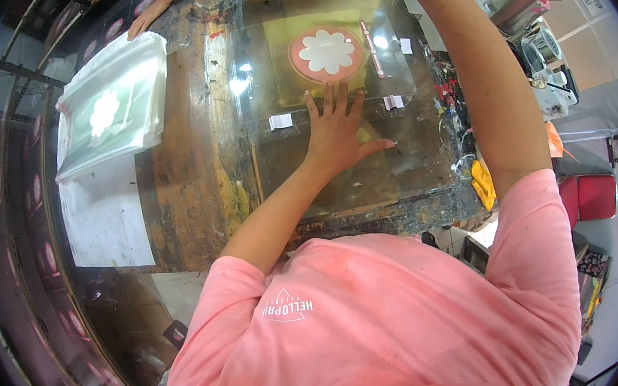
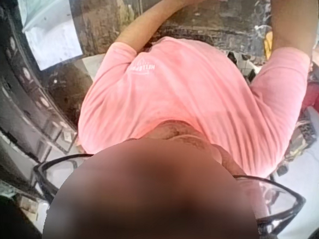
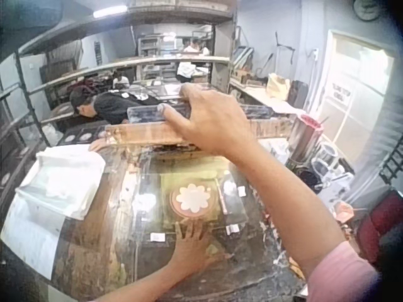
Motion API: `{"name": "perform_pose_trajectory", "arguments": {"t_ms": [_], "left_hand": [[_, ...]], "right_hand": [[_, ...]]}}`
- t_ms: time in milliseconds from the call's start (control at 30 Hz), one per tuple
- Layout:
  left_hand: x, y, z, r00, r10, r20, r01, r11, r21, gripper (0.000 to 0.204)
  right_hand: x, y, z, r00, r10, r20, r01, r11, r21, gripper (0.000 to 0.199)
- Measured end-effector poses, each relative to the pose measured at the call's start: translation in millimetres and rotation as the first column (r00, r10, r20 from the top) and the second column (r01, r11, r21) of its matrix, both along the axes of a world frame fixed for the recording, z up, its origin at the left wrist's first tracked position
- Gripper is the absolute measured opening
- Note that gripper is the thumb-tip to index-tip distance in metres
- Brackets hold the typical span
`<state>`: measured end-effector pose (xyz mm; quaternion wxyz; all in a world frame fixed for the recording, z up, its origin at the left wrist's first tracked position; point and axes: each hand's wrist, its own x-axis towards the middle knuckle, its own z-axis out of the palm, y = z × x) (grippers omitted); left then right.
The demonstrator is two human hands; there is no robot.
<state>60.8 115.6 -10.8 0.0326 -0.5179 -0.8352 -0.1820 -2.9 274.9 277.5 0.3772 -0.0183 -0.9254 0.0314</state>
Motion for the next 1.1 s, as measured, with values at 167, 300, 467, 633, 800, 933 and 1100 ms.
{"name": "perform_pose_trajectory", "arguments": {"t_ms": [167,300,467,633,800,933,1100], "left_hand": [[0.0,-1.7,-2.6,1.0,-0.019,-0.014,0.019,0.999,0.027,0.119],[2.7,-1.1,-1.6,0.999,0.01,-0.033,-0.009,1.0,0.018,0.117],[-49.1,-27.3,66.7,0.85,0.206,0.484,-0.424,0.813,0.399,0.108],[-103.4,-92.7,116.0,0.569,-0.044,0.821,-0.606,0.652,0.455,0.103],[-63.6,-115.3,59.2,0.748,0.302,0.591,-0.522,0.819,0.241,0.094],[-53.4,-117.5,21.1,0.822,0.535,0.195,-0.56,0.822,0.102,0.094],[-59.8,-118.7,9.4,0.823,0.523,0.22,-0.546,0.836,0.055,0.097]], "right_hand": [[4.7,-3.7,-1.0,0.996,-0.046,0.071,0.047,0.999,-0.012,0.064],[4.1,-4.2,-5.6,1.0,-0.024,-0.016,0.024,0.999,0.035,0.066],[14.3,-7.2,-18.2,0.996,-0.061,0.061,0.059,0.998,0.036,0.063],[52.8,-17.8,-85.0,0.949,-0.028,0.313,0.004,0.997,0.075,0.071],[82.1,-13.2,-164.1,0.844,0.176,0.507,-0.178,0.983,-0.045,0.036],[108.9,-29.7,-206.9,0.728,0.212,0.652,-0.055,0.966,-0.253,0.038],[104.7,-32.0,-237.7,0.807,0.168,0.566,-0.089,0.982,-0.164,0.042]]}}
